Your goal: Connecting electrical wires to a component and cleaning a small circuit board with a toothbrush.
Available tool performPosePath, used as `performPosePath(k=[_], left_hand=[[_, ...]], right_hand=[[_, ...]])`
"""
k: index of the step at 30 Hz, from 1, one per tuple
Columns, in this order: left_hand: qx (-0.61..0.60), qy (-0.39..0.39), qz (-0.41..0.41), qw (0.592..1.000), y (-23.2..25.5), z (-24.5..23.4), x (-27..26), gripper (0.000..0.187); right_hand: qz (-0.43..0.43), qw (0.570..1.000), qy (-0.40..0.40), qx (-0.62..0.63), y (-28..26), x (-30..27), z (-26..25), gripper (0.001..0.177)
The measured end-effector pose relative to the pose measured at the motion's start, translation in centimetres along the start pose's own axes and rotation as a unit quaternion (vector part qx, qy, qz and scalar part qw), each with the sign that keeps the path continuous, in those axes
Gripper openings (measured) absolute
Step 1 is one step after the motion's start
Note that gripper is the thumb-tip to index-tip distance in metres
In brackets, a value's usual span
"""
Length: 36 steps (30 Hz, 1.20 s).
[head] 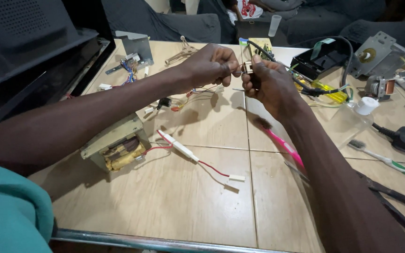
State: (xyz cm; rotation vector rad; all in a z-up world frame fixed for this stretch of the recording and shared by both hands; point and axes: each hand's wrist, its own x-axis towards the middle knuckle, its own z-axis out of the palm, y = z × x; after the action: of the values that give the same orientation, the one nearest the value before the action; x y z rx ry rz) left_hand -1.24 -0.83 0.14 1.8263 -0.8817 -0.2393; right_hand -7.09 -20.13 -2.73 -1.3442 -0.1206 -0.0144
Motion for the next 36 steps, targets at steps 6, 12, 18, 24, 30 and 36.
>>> performPosePath(k=[6, 12, 18, 24, 30, 36], left_hand=[[-0.008, -0.015, 0.054, 0.998, 0.1, 0.0, 0.0, 0.021], [-0.005, -0.02, 0.057, 0.998, 0.5, 0.1, -0.2, 0.019], [0.003, -0.037, 0.088, 0.995, 0.5, -0.1, -0.3, 0.02], [0.007, -0.098, 0.1, 0.99, 1.4, -0.6, -0.8, 0.013], [0.339, -0.058, 0.116, 0.932, 8.4, -1.9, -3.4, 0.015], [0.321, 0.062, 0.165, 0.93, 11.7, 1.5, -6.9, 0.034]], right_hand=[[0.095, 0.994, -0.022, 0.043, -0.9, -0.9, 1.1, 0.028], [0.091, 0.995, -0.03, 0.024, -0.9, -1.0, 1.1, 0.029], [0.036, 0.997, -0.065, 0.034, -0.1, -0.2, -0.1, 0.031], [0.014, 0.997, -0.079, -0.007, -0.4, -0.5, -0.3, 0.03], [0.025, 0.984, -0.178, 0.018, -3.0, -0.1, -0.6, 0.021], [-0.014, 0.977, -0.21, -0.035, -5.8, -2.5, -0.3, 0.036]])
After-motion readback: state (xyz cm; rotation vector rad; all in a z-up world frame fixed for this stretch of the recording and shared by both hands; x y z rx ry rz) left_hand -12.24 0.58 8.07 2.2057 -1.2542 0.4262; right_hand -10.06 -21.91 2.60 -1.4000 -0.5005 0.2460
